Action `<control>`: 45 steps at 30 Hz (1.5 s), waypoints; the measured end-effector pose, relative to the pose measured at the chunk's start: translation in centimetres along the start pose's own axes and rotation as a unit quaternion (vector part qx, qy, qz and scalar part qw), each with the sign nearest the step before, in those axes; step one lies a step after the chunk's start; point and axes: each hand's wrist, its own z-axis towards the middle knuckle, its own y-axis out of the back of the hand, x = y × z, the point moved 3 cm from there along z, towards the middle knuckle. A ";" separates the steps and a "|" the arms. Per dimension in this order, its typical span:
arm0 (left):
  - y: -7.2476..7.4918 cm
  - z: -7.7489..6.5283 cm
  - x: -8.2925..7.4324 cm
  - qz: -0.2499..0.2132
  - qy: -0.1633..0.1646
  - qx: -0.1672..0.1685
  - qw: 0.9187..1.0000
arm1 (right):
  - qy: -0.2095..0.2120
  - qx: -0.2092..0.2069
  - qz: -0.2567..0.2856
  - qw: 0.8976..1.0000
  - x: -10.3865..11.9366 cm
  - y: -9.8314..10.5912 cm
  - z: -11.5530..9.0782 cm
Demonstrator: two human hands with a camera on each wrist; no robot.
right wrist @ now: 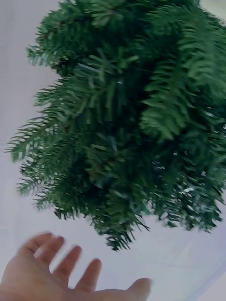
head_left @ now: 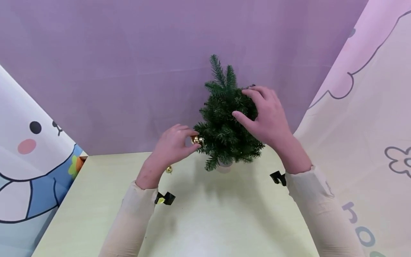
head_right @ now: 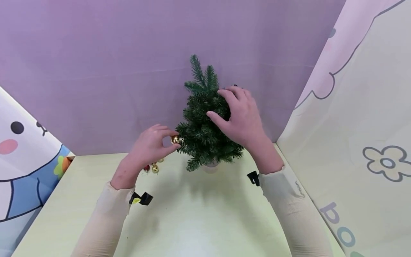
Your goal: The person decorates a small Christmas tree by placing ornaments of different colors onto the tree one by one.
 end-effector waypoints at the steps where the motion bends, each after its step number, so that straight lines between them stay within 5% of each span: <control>1: -0.1 0.0 0.0 0.001 0.001 -0.001 1.000 | 0.016 -0.025 0.017 0.999 0.3 0.1 -0.2; 7: -0.3 0.1 0.2 -0.003 -0.001 -0.012 1.000 | 0.103 -0.125 0.102 0.981 2.4 -0.1 -1.4; 16: -0.9 0.0 0.3 -0.021 -0.009 -0.035 0.999 | 0.128 -0.057 0.143 0.980 5.2 -2.8 -3.4; 22: -1.2 -0.3 0.4 -0.034 -0.007 -0.046 0.998 | 0.129 -0.032 0.097 0.986 6.4 -5.8 -5.1; 26: -1.4 -0.4 0.4 -0.039 -0.001 -0.046 0.998 | 0.119 -0.025 0.003 0.993 6.8 -7.7 -5.9; 33: -1.6 -0.6 0.4 -0.057 -0.004 -0.053 0.997 | 0.100 -0.036 -0.113 0.988 6.9 -9.6 -6.5; 45: -1.5 -0.9 0.0 -0.090 -0.023 -0.055 0.994 | 0.071 -0.070 -0.169 0.981 6.9 -10.7 -6.6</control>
